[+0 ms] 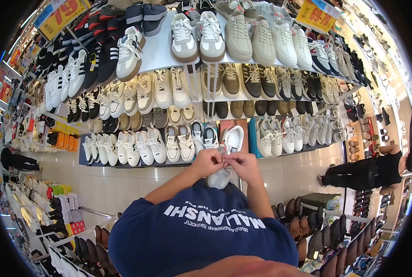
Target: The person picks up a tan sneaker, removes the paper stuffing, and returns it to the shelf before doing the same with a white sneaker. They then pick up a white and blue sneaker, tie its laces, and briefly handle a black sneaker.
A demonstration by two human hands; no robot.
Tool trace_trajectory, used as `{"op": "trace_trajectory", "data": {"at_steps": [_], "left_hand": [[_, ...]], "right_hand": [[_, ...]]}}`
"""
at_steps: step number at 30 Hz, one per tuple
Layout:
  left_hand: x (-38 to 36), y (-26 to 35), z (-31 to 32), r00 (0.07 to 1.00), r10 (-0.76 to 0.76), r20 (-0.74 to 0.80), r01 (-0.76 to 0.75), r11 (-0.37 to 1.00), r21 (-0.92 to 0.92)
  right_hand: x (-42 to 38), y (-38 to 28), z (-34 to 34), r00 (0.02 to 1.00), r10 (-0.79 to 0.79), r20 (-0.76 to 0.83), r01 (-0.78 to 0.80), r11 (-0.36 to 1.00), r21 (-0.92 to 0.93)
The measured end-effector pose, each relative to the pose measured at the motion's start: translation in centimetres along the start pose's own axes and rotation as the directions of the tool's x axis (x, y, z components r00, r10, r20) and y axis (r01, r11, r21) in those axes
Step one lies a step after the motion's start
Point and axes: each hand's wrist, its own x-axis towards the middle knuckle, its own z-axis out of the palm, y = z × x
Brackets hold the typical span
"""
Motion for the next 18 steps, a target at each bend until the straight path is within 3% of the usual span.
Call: {"op": "trace_trajectory", "data": {"at_steps": [2,5,8,14,17,18], "left_hand": [[-0.5,-0.8,0.0,0.997,-0.080,-0.015,0.080,0.997,-0.016],[-0.7,-0.3,-0.2,0.965,-0.259,-0.036,0.248,0.949,-0.193],[-0.5,0.1,-1.2,0.987,-0.119,-0.104,0.108,0.989,-0.104],[-0.6,-1.5,-3.8,0.985,-0.173,0.012,0.172,0.971,-0.168],[-0.6,-2.4,-5.1,0.998,-0.039,0.039,0.041,0.998,-0.057],[-0.5,-1.7,-5.2,0.993,-0.119,0.019,0.120,0.991,-0.065]], "right_hand": [[-0.4,0.4,1.0,1.000,0.004,-0.010,-0.003,1.000,0.006],[-0.1,0.8,2.0,0.999,-0.012,-0.036,0.014,0.999,0.042],[0.5,1.3,2.8,0.999,-0.004,-0.054,0.008,0.997,0.073],[1.7,1.3,4.2,0.999,0.031,0.014,-0.033,0.985,0.168],[2.2,1.1,5.2,0.998,0.052,0.026,-0.056,0.983,0.177],[2.3,1.3,5.4,0.999,0.035,0.023,-0.038,0.989,0.144]]}}
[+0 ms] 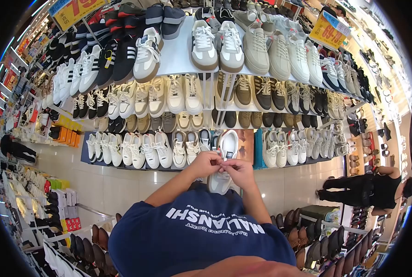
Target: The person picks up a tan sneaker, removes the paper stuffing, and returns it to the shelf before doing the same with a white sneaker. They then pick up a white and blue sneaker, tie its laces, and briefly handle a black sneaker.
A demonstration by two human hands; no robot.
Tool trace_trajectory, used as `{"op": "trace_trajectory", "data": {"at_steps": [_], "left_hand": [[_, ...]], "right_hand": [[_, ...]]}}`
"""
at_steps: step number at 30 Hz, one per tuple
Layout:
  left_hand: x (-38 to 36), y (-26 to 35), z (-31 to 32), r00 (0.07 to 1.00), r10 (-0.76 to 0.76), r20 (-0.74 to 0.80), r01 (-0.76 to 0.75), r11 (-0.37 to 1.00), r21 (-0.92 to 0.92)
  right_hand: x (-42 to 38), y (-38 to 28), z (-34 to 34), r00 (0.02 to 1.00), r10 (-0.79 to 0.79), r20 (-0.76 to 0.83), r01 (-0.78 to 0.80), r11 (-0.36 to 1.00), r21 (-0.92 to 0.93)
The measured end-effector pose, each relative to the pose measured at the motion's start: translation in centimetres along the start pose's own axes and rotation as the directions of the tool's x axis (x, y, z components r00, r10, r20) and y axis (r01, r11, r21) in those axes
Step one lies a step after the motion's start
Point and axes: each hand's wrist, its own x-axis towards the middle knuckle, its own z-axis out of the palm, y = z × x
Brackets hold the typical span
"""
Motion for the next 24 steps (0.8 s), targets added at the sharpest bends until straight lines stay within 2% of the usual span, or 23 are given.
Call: {"op": "trace_trajectory", "data": {"at_steps": [2,5,6,9,12,15,16,19,24], "left_hand": [[-0.4,2.3,0.3,0.986,-0.160,-0.045,0.159,0.987,-0.026],[-0.8,2.5,1.3,0.964,-0.011,-0.267,0.036,0.995,0.091],[-0.8,2.4,1.0,0.973,0.012,-0.230,0.028,0.985,0.171],[-0.9,0.7,1.4,0.970,-0.057,-0.237,0.055,0.998,-0.017],[-0.9,-0.5,0.9,0.975,-0.097,-0.202,0.085,0.994,-0.067],[-0.6,-0.7,-0.7,0.982,-0.162,-0.097,0.157,0.986,-0.058],[-0.4,-0.3,-1.5,0.989,-0.139,-0.049,0.137,0.990,-0.046],[0.3,-0.9,-3.5,0.993,0.034,0.114,-0.046,0.994,0.103],[2.0,-1.5,-5.5,0.928,0.090,0.362,-0.105,0.994,0.021]], "right_hand": [[0.2,0.7,0.4,0.999,-0.032,-0.001,0.032,0.997,-0.067],[0.3,-0.3,1.2,0.993,-0.108,-0.051,0.093,0.969,-0.230],[0.4,-0.3,1.4,0.992,-0.108,-0.060,0.093,0.974,-0.209],[0.2,-0.3,2.0,0.992,-0.076,-0.105,0.065,0.992,-0.107],[0.1,-0.2,2.2,0.990,0.010,-0.138,-0.006,1.000,0.027],[-0.3,0.8,2.2,0.988,0.055,-0.145,-0.041,0.995,0.095],[-0.3,0.8,2.4,0.987,0.063,-0.147,-0.046,0.992,0.117],[-0.4,0.4,2.8,0.980,0.126,-0.156,-0.092,0.975,0.203],[-0.6,0.4,3.8,0.951,0.205,-0.229,-0.134,0.947,0.293]]}}
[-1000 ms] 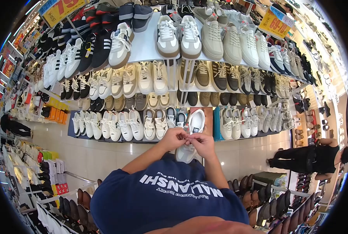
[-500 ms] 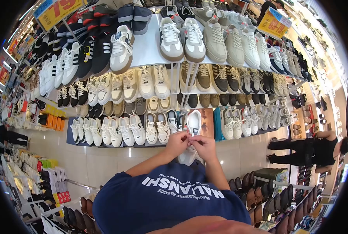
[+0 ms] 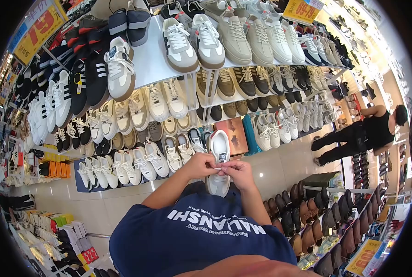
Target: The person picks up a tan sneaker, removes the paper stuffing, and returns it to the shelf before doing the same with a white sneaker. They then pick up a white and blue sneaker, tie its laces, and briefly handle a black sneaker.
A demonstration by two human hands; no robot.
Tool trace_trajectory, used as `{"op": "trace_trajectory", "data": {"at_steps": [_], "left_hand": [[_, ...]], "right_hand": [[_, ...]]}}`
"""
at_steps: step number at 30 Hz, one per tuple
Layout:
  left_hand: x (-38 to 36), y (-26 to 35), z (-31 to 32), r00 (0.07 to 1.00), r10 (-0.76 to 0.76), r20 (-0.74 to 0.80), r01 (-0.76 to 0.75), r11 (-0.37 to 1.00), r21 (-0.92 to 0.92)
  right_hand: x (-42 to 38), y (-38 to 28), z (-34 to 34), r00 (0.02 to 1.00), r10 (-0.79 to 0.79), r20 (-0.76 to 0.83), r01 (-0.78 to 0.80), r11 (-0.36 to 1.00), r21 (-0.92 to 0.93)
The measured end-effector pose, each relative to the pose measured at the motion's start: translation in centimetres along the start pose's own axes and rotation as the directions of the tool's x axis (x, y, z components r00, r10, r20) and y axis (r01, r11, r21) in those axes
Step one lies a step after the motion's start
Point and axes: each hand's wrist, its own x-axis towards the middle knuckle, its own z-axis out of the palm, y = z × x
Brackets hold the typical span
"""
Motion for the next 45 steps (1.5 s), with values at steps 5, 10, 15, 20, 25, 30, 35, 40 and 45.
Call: {"op": "trace_trajectory", "data": {"at_steps": [5,10,15,20,25,30,35,40,45], "left_hand": [[0.4,-0.1,-0.3,0.987,0.001,0.158,0.018,0.993,-0.119],[0.1,-0.6,-0.6,0.986,0.009,0.169,0.024,0.981,-0.193],[-0.8,-2.3,-1.6,0.969,-0.025,0.246,0.130,0.897,-0.422],[-1.6,-2.9,-2.7,0.954,-0.037,0.296,0.169,0.886,-0.433],[-2.6,-3.8,-2.6,0.957,-0.088,0.277,0.212,0.864,-0.456],[-2.7,-3.4,-3.2,0.963,-0.113,0.246,0.223,0.846,-0.485],[-2.6,-3.4,-3.6,0.968,-0.104,0.228,0.205,0.852,-0.482],[-2.7,-3.2,-3.3,0.972,-0.094,0.214,0.194,0.834,-0.516],[-2.6,-3.2,-3.8,0.958,-0.149,0.246,0.256,0.832,-0.492]], "right_hand": [[0.1,0.4,-0.8,0.999,0.023,-0.046,-0.024,1.000,-0.010],[0.0,0.9,-0.3,0.998,0.016,-0.063,-0.018,1.000,-0.024],[-0.2,-0.1,1.5,0.996,0.089,-0.004,-0.089,0.994,-0.059],[0.0,0.2,2.9,0.999,0.019,-0.036,-0.036,0.844,-0.534],[0.6,0.8,5.0,0.873,-0.430,0.229,0.413,0.403,-0.816],[0.2,1.9,6.4,0.817,-0.549,0.180,0.410,0.332,-0.849],[0.3,0.6,7.2,0.659,-0.686,0.310,0.481,0.067,-0.874],[0.7,2.1,5.9,0.740,-0.607,0.290,0.504,0.215,-0.836],[0.1,2.1,5.4,0.950,-0.289,0.120,0.297,0.713,-0.635]]}}
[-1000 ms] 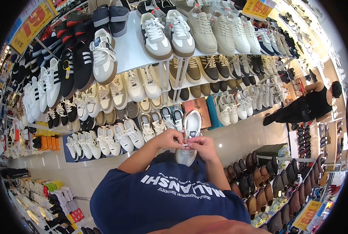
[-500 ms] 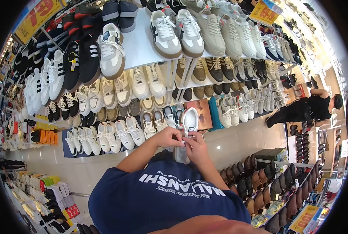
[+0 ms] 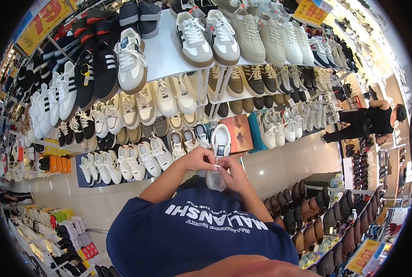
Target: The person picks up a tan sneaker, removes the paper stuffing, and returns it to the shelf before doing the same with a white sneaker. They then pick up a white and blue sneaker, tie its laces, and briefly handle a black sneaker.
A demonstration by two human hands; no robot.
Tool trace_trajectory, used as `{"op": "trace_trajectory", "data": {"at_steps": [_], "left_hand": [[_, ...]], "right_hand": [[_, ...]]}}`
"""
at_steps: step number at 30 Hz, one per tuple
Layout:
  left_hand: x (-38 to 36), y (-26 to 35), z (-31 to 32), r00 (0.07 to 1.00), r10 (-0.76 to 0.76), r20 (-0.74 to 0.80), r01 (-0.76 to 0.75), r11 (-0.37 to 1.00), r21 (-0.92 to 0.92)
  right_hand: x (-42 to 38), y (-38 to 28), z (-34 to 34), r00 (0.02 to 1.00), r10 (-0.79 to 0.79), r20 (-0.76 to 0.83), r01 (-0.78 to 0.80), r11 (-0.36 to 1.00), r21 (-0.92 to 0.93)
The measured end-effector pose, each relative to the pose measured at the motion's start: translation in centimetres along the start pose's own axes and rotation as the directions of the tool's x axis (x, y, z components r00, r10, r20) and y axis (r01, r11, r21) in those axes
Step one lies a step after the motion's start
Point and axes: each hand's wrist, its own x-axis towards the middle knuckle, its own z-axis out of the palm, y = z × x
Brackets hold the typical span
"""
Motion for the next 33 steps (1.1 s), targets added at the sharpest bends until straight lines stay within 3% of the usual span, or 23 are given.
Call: {"op": "trace_trajectory", "data": {"at_steps": [2,7,10,13,16,19,22,25,28,33], "left_hand": [[0.0,0.8,0.1,1.000,0.003,0.005,-0.003,0.998,0.062],[0.1,3.5,0.4,0.996,0.087,0.017,-0.086,0.896,0.435],[0.4,3.6,0.7,0.943,0.329,0.053,-0.311,0.809,0.498],[0.0,3.6,0.3,0.970,0.228,0.078,-0.238,0.860,0.451],[-0.5,3.2,-0.4,0.991,0.085,0.103,-0.111,0.956,0.273],[-0.2,2.5,-0.3,0.990,0.127,0.068,-0.143,0.910,0.390],[-0.3,1.4,1.2,1.000,0.017,-0.020,-0.014,0.988,0.155],[-0.3,1.2,1.4,0.994,0.112,-0.016,-0.100,0.937,0.334],[-0.6,3.1,2.2,0.989,0.132,-0.059,-0.110,0.952,0.287],[-0.9,3.0,1.8,0.931,0.366,-0.008,-0.305,0.786,0.538]], "right_hand": [[0.2,1.9,-0.3,0.997,-0.005,0.075,-0.009,0.982,0.187],[0.6,-0.5,-1.0,0.995,-0.024,0.101,0.035,0.994,-0.108],[0.7,-0.4,-1.3,0.993,-0.019,0.118,0.043,0.979,-0.201],[0.6,0.2,-1.3,0.993,-0.015,0.120,0.035,0.986,-0.166],[0.3,0.2,-2.3,0.992,-0.009,0.125,0.028,0.988,-0.152],[0.6,-0.9,-2.9,0.982,0.013,0.188,0.009,0.993,-0.114],[0.9,-1.7,-3.0,0.970,0.029,0.243,-0.009,0.997,-0.082],[0.9,-1.0,-2.8,0.975,0.009,0.221,-0.007,1.000,-0.011],[1.0,-0.7,-2.9,0.978,0.019,0.205,-0.015,1.000,-0.021],[1.0,-0.5,-2.7,0.974,0.067,0.217,-0.064,0.998,-0.021]]}}
